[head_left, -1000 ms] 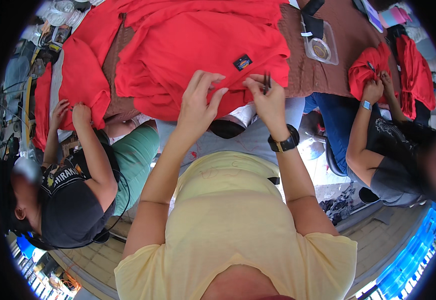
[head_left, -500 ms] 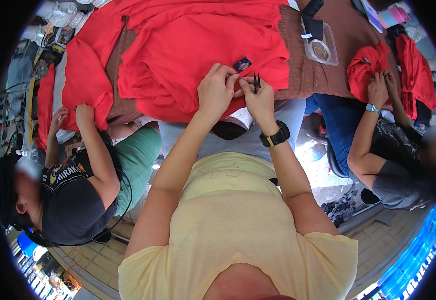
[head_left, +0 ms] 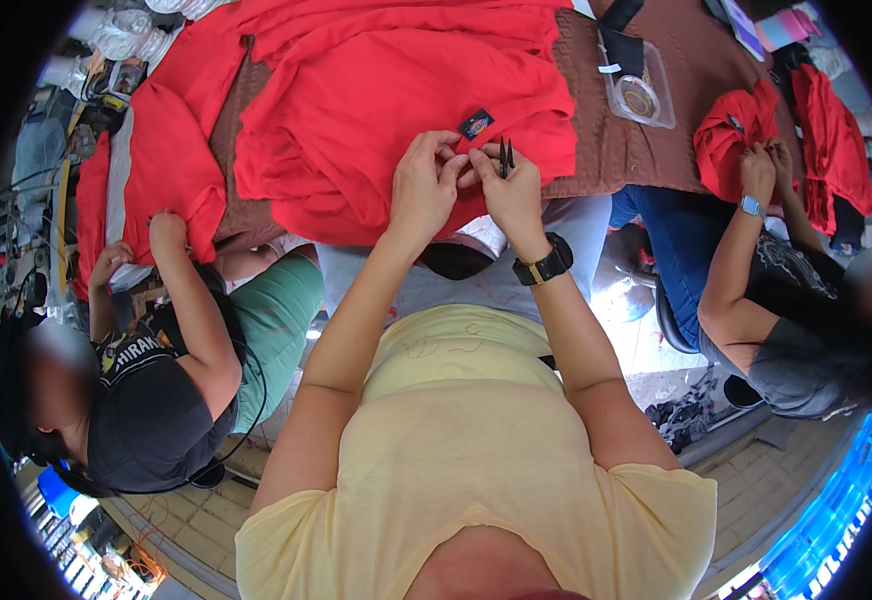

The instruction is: The person uses small thread snips to remove excess threads and tags from red shirts on a table.

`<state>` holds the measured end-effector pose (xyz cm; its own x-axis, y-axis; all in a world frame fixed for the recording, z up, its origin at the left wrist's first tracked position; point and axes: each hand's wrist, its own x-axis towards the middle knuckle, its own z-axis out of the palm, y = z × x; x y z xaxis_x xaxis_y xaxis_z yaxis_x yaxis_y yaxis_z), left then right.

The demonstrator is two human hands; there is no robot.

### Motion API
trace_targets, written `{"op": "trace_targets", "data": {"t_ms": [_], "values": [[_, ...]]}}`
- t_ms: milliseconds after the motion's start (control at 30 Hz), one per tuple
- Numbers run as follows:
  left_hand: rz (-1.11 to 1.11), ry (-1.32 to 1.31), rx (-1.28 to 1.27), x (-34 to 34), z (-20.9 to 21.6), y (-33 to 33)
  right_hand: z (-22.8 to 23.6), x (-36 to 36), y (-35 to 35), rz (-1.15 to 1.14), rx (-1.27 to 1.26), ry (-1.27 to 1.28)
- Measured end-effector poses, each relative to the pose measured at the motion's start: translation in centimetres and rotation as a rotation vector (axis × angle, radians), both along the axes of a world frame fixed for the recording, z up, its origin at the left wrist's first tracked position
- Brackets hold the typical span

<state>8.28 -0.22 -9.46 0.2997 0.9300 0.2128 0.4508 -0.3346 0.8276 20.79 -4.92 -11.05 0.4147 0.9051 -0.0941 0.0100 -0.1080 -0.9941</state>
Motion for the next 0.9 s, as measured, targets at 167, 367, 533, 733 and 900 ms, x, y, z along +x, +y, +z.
{"op": "trace_targets", "data": {"t_ms": [167, 367, 533, 733, 900], "values": [[0.011, -0.044, -0.040, 0.2, 1.0, -0.4, 0.6, -0.5, -0.4, 0.006, 0.120, 0.217], [-0.051, -0.087, 0.013, 0.2, 0.8, -0.2, 1.7, -0.1, -1.4, 0.056, 0.070, 0.175], [-0.024, -0.326, -0.320, 0.1, -0.2, -0.4, 1.7, 0.2, -1.6, 0.093, 0.085, 0.196], [-0.035, -0.391, -0.364, -0.1, 0.8, -1.0, 1.8, 0.0, -1.7, 0.084, 0.121, 0.214], [-0.021, -0.420, -0.421, -0.3, -0.1, -0.9, 1.7, -0.3, -1.8, 0.084, 0.105, 0.192]]}}
